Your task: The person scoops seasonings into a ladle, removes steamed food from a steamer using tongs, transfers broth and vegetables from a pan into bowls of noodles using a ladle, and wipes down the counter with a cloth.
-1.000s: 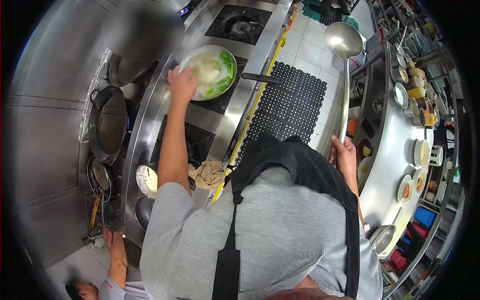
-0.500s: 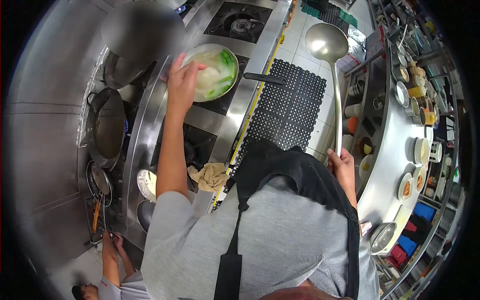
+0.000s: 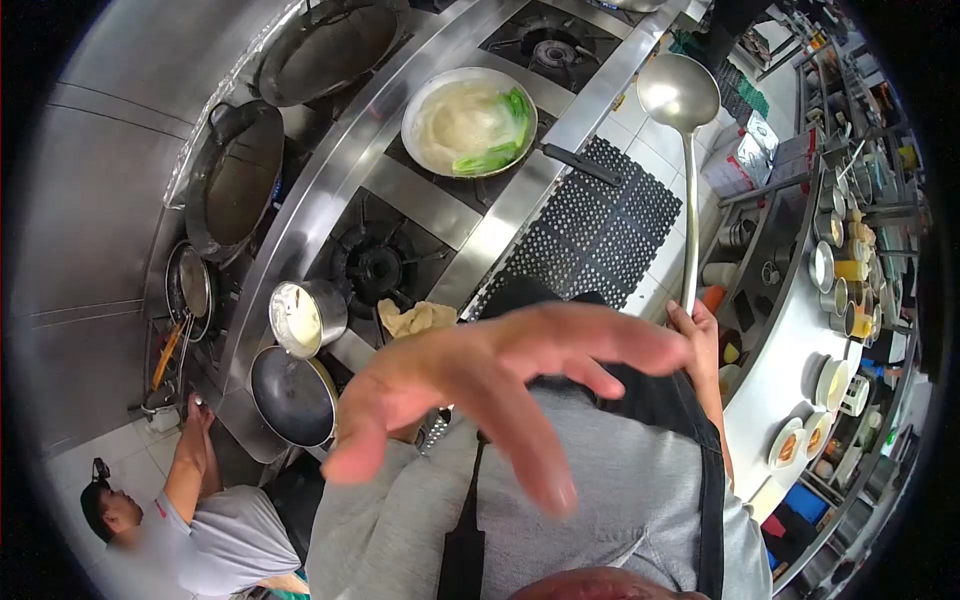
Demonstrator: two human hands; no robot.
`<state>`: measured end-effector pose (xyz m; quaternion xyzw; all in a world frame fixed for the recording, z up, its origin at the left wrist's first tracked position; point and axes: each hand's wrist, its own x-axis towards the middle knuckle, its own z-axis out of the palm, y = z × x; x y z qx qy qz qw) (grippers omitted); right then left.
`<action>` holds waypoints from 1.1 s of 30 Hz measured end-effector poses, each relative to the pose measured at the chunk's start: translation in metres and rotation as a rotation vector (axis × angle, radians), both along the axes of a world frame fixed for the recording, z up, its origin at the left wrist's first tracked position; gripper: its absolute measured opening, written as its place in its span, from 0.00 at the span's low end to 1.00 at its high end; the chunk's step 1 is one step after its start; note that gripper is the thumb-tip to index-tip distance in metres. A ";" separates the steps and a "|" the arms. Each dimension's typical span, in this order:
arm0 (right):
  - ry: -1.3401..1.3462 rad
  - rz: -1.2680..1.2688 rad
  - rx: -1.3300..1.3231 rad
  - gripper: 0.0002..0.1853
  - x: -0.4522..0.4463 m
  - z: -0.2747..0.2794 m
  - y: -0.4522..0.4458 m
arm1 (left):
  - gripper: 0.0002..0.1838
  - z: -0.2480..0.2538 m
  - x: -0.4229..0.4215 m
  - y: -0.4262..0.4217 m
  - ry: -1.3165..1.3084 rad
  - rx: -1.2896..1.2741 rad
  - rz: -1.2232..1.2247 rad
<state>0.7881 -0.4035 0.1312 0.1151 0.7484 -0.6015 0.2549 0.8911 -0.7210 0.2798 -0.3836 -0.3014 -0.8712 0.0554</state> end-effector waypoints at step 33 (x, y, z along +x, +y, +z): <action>-0.021 -0.152 0.060 0.11 0.024 0.005 -0.003 | 0.30 -0.041 -0.104 -0.053 -0.258 -0.458 0.453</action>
